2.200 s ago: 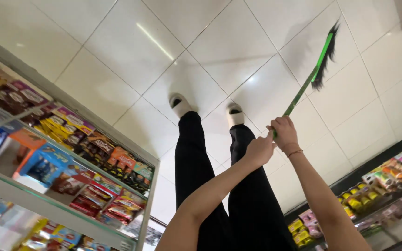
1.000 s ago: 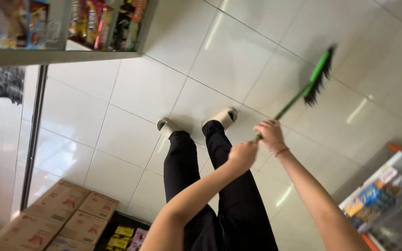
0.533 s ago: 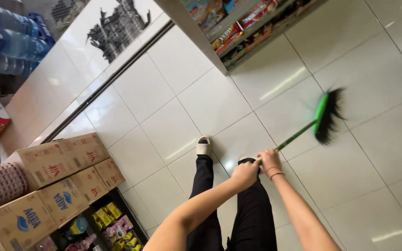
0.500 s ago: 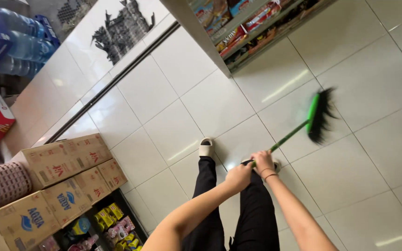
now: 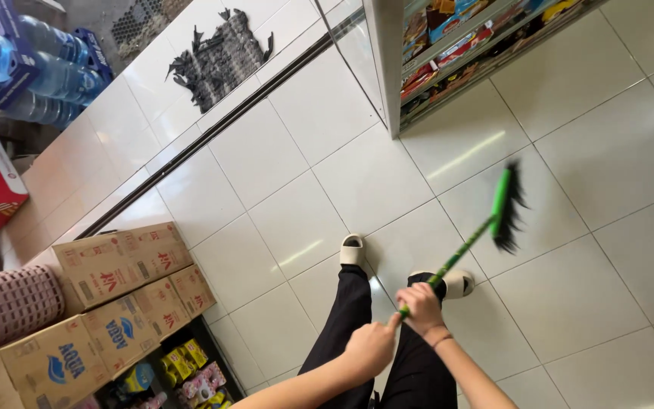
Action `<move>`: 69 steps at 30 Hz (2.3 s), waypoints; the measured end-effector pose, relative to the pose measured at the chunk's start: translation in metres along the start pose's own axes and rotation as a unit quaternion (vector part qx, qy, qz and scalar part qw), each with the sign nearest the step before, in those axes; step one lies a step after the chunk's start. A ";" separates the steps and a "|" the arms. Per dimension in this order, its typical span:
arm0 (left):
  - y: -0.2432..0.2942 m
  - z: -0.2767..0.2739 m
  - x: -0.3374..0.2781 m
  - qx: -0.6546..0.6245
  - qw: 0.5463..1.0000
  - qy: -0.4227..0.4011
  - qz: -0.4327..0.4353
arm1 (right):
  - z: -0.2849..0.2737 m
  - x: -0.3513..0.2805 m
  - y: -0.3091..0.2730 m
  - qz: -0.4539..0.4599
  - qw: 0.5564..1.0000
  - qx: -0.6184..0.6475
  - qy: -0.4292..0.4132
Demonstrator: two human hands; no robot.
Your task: Sweeping the floor and moving a stool in a grocery store aisle.
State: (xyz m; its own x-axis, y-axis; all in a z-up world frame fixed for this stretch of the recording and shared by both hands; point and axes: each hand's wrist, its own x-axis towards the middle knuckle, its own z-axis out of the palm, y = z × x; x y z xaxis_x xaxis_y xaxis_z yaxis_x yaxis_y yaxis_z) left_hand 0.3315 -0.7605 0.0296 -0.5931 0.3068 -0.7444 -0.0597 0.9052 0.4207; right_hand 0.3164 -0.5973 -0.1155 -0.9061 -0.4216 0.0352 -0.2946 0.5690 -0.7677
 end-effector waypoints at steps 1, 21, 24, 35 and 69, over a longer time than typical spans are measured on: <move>0.007 0.007 0.020 -0.031 0.998 -0.002 0.054 | -0.013 -0.009 0.015 0.041 0.998 -0.047 -0.002; -0.235 -0.074 0.042 0.101 0.995 -0.001 -0.024 | 0.202 0.151 -0.040 0.231 0.942 -0.112 -0.216; -0.293 -0.147 -0.008 0.191 0.976 -0.006 -0.108 | 0.221 0.199 -0.108 0.130 0.965 -0.083 -0.209; -0.494 -0.298 0.049 0.457 0.841 0.248 -0.151 | 0.185 0.119 -0.040 0.256 0.964 -0.008 -0.072; -0.381 -0.416 0.036 0.545 0.817 0.177 -0.071 | 0.105 -0.265 0.164 0.632 0.765 -0.038 -0.117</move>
State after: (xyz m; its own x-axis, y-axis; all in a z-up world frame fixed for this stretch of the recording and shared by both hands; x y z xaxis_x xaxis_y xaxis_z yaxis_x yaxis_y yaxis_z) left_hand -0.0014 -1.2164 0.0588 -0.8483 0.2468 -0.4685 0.4881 0.7075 -0.5111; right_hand 0.5407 -0.4666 -0.3179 -0.4043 0.3903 -0.8272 0.7478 0.6617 -0.0533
